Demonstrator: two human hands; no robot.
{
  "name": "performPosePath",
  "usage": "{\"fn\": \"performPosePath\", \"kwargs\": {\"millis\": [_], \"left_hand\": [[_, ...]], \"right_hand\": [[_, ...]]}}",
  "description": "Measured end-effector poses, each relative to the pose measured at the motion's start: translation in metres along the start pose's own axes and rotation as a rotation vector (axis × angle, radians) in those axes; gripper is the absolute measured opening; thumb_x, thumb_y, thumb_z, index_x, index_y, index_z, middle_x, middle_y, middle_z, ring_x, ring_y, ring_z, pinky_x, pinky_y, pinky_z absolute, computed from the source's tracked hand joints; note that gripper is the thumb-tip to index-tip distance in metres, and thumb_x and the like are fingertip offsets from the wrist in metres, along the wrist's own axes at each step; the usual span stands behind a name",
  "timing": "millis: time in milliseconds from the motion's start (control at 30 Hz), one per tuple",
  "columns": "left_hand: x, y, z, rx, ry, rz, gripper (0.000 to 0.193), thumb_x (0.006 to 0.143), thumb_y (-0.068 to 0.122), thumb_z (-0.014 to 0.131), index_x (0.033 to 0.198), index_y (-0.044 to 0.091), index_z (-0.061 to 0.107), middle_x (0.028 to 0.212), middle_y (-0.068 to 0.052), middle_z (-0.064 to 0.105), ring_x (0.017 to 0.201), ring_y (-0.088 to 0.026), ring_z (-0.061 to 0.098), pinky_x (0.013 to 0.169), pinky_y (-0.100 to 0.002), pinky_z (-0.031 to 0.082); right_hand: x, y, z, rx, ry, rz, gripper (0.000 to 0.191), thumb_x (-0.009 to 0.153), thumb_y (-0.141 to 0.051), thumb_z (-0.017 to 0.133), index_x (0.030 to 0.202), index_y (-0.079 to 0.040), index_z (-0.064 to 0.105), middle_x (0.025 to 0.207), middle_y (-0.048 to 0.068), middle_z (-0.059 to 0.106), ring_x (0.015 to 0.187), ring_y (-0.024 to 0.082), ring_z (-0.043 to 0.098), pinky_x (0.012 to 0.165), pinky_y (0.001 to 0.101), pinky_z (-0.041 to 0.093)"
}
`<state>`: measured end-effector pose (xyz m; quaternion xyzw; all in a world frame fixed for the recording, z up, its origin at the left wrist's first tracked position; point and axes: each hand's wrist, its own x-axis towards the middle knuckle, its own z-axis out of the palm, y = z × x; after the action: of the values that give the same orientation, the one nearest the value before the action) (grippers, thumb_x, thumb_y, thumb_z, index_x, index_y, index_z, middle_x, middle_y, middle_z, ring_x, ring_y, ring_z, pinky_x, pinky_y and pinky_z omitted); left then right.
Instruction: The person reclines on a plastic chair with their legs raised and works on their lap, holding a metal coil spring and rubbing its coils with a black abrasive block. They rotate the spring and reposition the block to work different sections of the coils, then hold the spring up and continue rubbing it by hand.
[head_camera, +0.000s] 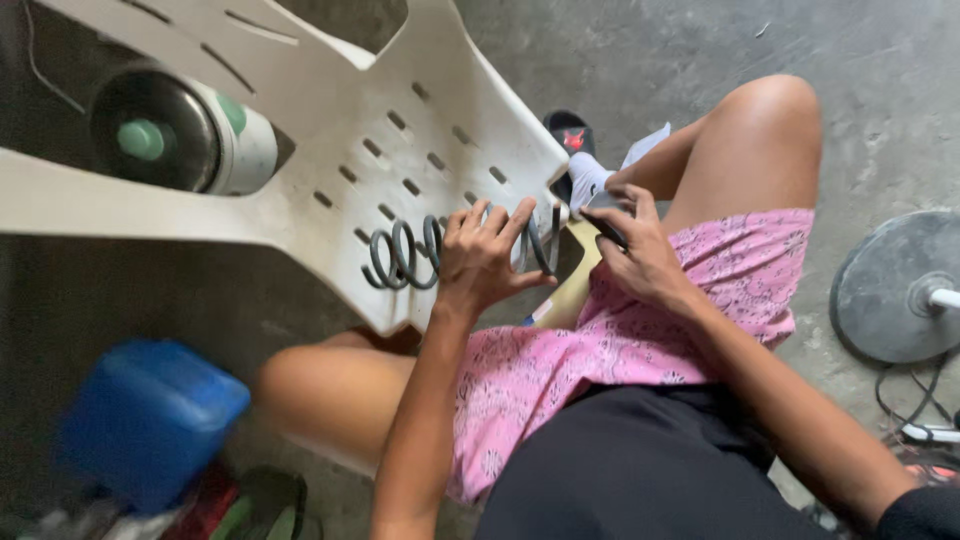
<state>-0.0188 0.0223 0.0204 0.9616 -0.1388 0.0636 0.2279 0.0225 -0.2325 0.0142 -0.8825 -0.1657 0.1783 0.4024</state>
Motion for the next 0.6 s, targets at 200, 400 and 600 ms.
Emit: {"fn": "performPosePath", "kwargs": {"millis": [200, 400, 600], "left_hand": [[0.005, -0.003, -0.001, -0.021, -0.044, -0.012, 0.109, 0.059, 0.085, 0.072, 0.138, 0.01, 0.064, 0.098, -0.01, 0.067, 0.104, -0.031, 0.063, 0.09, -0.047, 0.047], [0.01, -0.005, -0.003, -0.039, -0.041, -0.012, 0.11, 0.06, 0.088, 0.07, 0.137, 0.011, 0.065, 0.098, -0.009, 0.067, 0.101, -0.029, 0.063, 0.091, -0.046, 0.047], [0.011, -0.003, -0.004, -0.023, -0.021, -0.012, 0.112, 0.056, 0.089, 0.069, 0.137, 0.011, 0.065, 0.098, -0.008, 0.068, 0.099, -0.029, 0.064, 0.09, -0.046, 0.047]], "right_hand": [[-0.002, -0.005, 0.023, 0.016, 0.119, -0.034, 0.038, 0.088, 0.0, 0.067, 0.125, -0.008, 0.071, 0.141, 0.027, 0.051, 0.129, 0.04, 0.056, 0.107, 0.0418, 0.049], [-0.018, -0.022, 0.035, -0.117, -0.101, -0.183, 0.045, 0.09, -0.002, 0.067, 0.135, -0.002, 0.063, 0.134, 0.023, 0.053, 0.126, 0.041, 0.053, 0.105, 0.0457, 0.048], [-0.001, -0.004, 0.039, -0.393, -0.063, -0.28, 0.048, 0.085, -0.006, 0.067, 0.133, -0.007, 0.066, 0.139, 0.021, 0.048, 0.128, 0.041, 0.046, 0.107, 0.0465, 0.045]]}}
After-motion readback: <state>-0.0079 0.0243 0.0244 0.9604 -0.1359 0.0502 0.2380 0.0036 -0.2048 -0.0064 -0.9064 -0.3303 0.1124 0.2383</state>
